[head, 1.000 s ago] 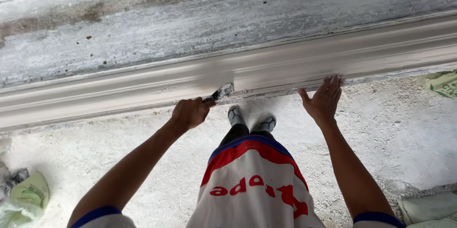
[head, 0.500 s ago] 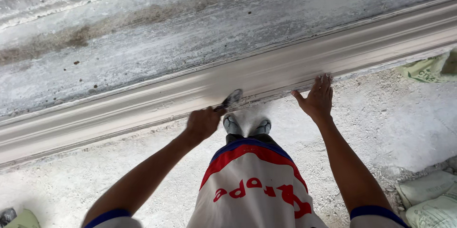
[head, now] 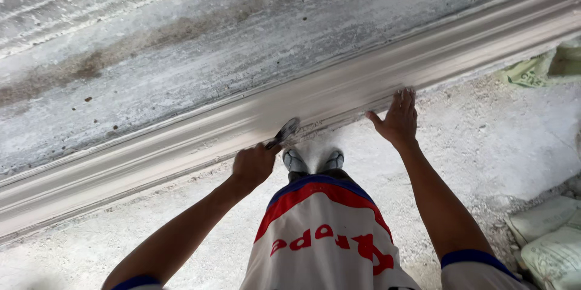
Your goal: The person scrapes a long white molded molding piece with a small metal scraper, removing residue from the grooves and edges. The person repeatedly moves along the length of the molding, applying pressure to clean the surface.
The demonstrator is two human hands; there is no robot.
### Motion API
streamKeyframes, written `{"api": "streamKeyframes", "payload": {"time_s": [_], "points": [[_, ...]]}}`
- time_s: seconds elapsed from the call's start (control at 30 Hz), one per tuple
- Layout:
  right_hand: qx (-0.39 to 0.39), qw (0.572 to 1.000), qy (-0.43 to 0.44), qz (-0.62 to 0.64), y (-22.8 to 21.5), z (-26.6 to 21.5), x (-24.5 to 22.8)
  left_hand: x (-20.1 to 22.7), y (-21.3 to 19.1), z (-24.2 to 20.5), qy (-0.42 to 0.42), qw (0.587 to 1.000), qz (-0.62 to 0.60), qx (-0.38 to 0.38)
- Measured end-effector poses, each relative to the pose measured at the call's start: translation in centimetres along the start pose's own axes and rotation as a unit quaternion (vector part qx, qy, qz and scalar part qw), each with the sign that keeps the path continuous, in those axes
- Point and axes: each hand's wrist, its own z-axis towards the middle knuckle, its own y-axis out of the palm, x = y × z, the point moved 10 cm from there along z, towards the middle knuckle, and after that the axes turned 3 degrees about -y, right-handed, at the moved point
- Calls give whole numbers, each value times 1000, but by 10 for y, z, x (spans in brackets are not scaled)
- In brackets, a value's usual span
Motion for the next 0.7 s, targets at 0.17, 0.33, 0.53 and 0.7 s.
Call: {"api": "streamKeyframes", "payload": {"time_s": [0.17, 0.33, 0.53, 0.7], "points": [[-15, 1000, -1, -13, 0, 0, -3, 45, -3, 25, 22, 999, 20, 28], [-28, 999, 23, -4, 5, 4, 1, 43, 1, 24, -13, 997, 6, -71], [-26, 999, 10, -16, 13, 8, 5, 32, -1, 16, 0, 998, 7, -56], [-35, 999, 6, -35, 12, 6, 7, 25, -7, 19, 14, 999, 17, -33]]}}
